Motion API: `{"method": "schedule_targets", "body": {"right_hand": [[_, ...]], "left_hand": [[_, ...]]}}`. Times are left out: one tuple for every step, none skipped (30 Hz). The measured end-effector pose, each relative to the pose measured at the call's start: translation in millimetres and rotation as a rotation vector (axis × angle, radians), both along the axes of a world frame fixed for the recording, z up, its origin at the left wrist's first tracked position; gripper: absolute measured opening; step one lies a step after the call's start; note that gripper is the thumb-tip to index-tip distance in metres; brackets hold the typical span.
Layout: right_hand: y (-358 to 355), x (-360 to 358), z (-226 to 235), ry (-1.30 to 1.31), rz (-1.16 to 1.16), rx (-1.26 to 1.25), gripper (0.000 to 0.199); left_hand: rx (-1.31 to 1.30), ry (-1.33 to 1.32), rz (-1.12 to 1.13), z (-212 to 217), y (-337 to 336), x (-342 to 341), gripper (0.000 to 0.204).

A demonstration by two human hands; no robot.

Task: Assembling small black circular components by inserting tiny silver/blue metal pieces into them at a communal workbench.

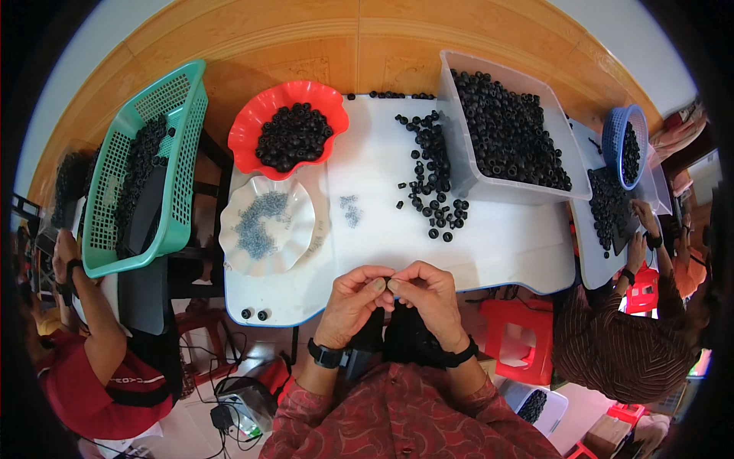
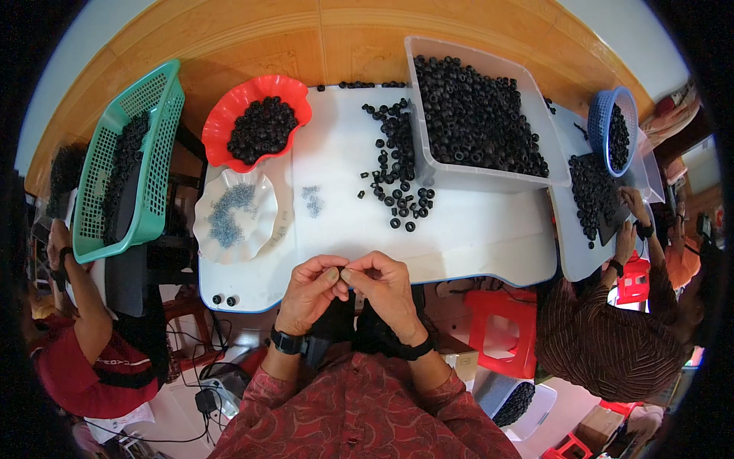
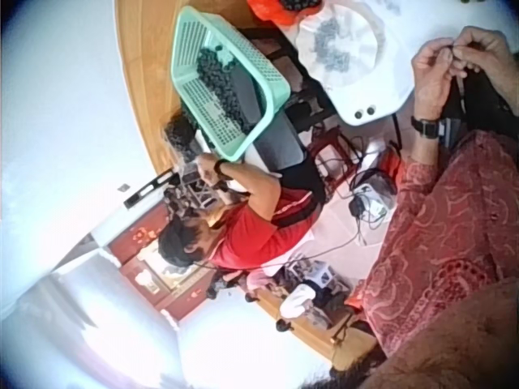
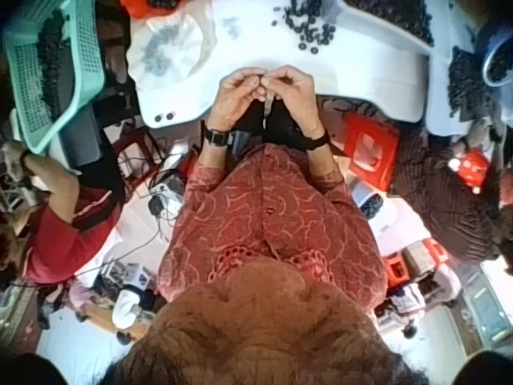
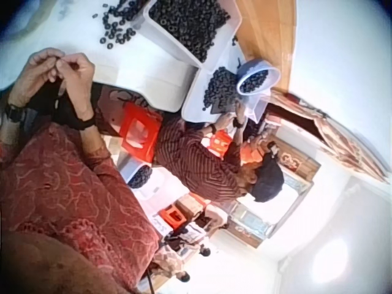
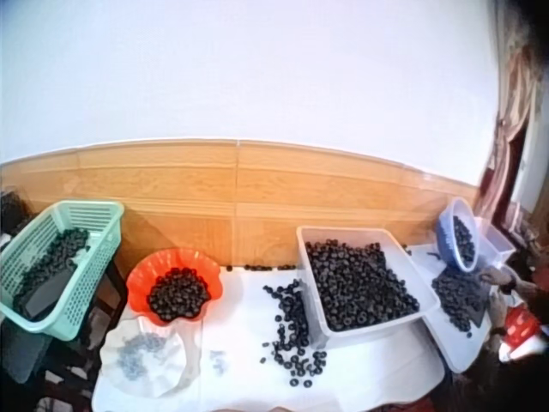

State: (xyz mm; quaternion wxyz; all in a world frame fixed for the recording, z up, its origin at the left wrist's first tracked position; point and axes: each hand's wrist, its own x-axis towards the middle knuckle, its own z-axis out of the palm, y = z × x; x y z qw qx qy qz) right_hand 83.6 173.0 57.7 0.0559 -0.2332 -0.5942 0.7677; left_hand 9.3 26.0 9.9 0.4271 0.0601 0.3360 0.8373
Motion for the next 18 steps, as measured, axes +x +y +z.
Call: {"method": "schedule_targets", "body": {"right_hand": [[0.4, -1.5, 1.9, -0.013, 0.021, 0.014, 0.006], [0.5, -3.2, 3.6, -0.013, 0.022, 0.016, 0.006], [0.7, -5.4, 5.4, 0.011, 0.020, 0.070, 0.005], [1.0, -8.0, 6.5, 0.034, 0.019, 0.125, 0.005], [3.6, -10.4, 4.2, 0.034, 0.020, 0.128, 0.005], [8.0, -12.8, -0.9, 0.071, -0.009, 0.318, 0.006], [12.3, -15.6, -2.7, 0.109, -0.037, 0.508, 0.007], [16.0, -21.0, -1.3, 0.165, -0.043, 0.750, 0.009], [17.9, -27.3, -1.1, 0.164, -0.040, 0.751, 0.009], [19.7, -33.6, -2.0, 0.179, -0.055, 0.930, 0.014], [22.4, -39.5, -2.5, 0.192, -0.074, 1.112, 0.019], [25.8, -46.0, -6.2, 0.224, -0.060, 1.225, 0.032], [28.0, -51.7, -6.4, 0.224, -0.058, 1.230, 0.032], [28.5, -58.7, -6.0, 0.221, -0.022, 1.326, 0.036], [29.1, -64.5, -6.2, 0.219, 0.016, 1.422, 0.042], [30.3, -68.9, -8.9, 0.220, 0.020, 1.425, 0.042], [32.1, -72.3, -12.2, 0.190, 0.053, 1.470, 0.043], [33.9, -75.4, -14.5, 0.159, 0.086, 1.516, 0.044]], "left_hand": [[0.003, -0.001, 0.001, -0.9, 0.0, 0.3, 0.023], [0.046, -0.017, 0.013, -2.7, -0.5, 0.7, 0.023], [0.090, -0.034, 0.025, -4.1, -1.1, 0.9, 0.023], [0.092, -0.035, 0.027, -5.1, -1.3, 1.1, 0.023], [0.095, -0.050, 0.039, -5.4, -0.6, 1.4, 0.023], [0.097, -0.066, 0.050, -5.7, -0.1, 1.5, 0.023], [0.101, -0.066, 0.051, -5.9, 0.1, 1.3, 0.023], [0.115, -0.079, 0.051, -6.8, -0.7, 1.2, 0.023], [0.129, -0.093, 0.051, -7.6, -1.4, 1.1, 0.024], [0.131, -0.094, 0.054, -8.0, -2.2, 1.0, 0.024], [0.140, -0.097, 0.056, -7.4, -2.1, 0.8, 0.024], [0.149, -0.101, 0.058, -7.0, -2.1, 0.7, 0.024], [0.154, -0.102, 0.058, -7.2, -2.1, 0.7, 0.024], [0.162, -0.113, 0.060, -8.3, -2.8, 0.4, 0.024], [0.171, -0.124, 0.063, -9.1, -3.4, 0.2, 0.024], [0.174, -0.125, 0.067, -9.3, -3.7, -0.2, 0.024], [0.184, -0.132, 0.065, -8.2, -3.3, -0.4, 0.024], [0.194, -0.138, 0.063, -7.1, -3.0, -0.8, 0.024]]}}
